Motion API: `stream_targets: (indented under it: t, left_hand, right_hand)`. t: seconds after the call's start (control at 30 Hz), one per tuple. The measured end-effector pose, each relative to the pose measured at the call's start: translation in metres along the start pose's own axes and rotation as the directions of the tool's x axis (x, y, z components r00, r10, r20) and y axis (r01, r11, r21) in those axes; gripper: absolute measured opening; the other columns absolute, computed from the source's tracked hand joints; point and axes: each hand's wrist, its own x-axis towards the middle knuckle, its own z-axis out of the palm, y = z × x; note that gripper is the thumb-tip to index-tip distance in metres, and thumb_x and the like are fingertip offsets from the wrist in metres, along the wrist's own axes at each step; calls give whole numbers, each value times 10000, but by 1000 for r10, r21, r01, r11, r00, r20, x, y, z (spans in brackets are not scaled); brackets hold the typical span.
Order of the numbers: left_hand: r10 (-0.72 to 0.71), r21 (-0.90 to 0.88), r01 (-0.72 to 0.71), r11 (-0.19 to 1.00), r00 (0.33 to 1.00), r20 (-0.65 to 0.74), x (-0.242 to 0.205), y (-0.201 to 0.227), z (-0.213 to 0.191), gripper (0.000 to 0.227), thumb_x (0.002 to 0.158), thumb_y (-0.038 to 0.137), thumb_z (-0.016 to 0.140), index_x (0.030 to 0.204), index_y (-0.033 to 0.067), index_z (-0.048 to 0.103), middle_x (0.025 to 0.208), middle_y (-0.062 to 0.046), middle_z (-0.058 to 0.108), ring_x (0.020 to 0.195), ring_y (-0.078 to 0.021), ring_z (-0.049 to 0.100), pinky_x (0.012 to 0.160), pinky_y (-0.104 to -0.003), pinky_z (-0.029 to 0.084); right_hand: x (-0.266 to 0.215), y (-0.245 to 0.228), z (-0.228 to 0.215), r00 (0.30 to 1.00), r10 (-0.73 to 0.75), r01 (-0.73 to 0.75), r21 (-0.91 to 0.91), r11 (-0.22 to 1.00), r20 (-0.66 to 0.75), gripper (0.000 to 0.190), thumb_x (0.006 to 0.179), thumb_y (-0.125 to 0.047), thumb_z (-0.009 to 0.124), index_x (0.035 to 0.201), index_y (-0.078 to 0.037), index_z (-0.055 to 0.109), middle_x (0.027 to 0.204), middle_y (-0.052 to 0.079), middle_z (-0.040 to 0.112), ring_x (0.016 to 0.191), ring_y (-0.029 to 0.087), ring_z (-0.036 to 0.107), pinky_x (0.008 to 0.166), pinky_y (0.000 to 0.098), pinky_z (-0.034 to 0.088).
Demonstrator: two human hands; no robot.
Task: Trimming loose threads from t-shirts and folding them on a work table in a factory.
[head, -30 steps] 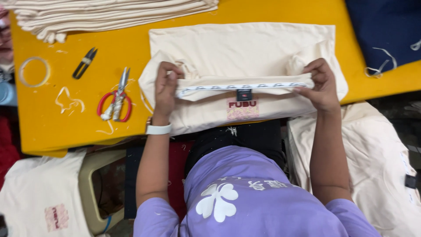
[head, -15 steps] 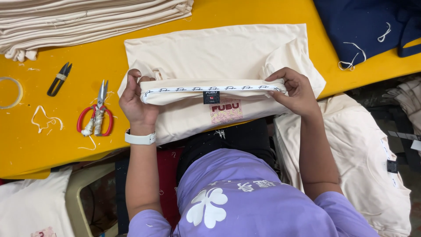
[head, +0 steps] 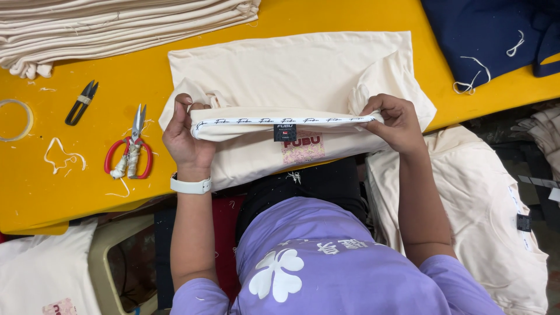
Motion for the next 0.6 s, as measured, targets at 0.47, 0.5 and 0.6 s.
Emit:
stream_targets:
  t: [0.47, 0.5, 0.6]
  left_hand:
    - [128, 765, -514, -388, 792, 597, -20, -67, 112, 105, 1030, 177, 578, 963, 177, 658, 925, -26, 566, 919, -200, 548, 808, -332, 409]
    - [92, 712, -575, -403, 749, 656, -21, -78, 115, 66, 1001, 178, 604, 981, 174, 667, 943, -15, 568, 930, -198, 552, 803, -350, 412]
    - [44, 637, -650, -416, 685, 727, -23, -95, 129, 72, 985, 156, 599, 1000, 162, 670, 956, -6, 560, 929, -199, 551, 786, -365, 400]
  right_hand:
    - [3, 1, 42, 993, 102, -110, -129, 986, -67, 183, 828, 29, 816, 992, 54, 738, 766, 81, 683, 799, 87, 590, 761, 227, 472]
    - [2, -3, 45, 991, 107, -117, -139, 983, -75, 191, 819, 26, 823, 988, 54, 739, 765, 86, 685, 791, 88, 584, 759, 237, 470]
    - [0, -13, 51, 989, 117, -130, -149, 980, -88, 199, 805, 39, 824, 986, 50, 741, 760, 94, 695, 789, 91, 604, 761, 237, 477]
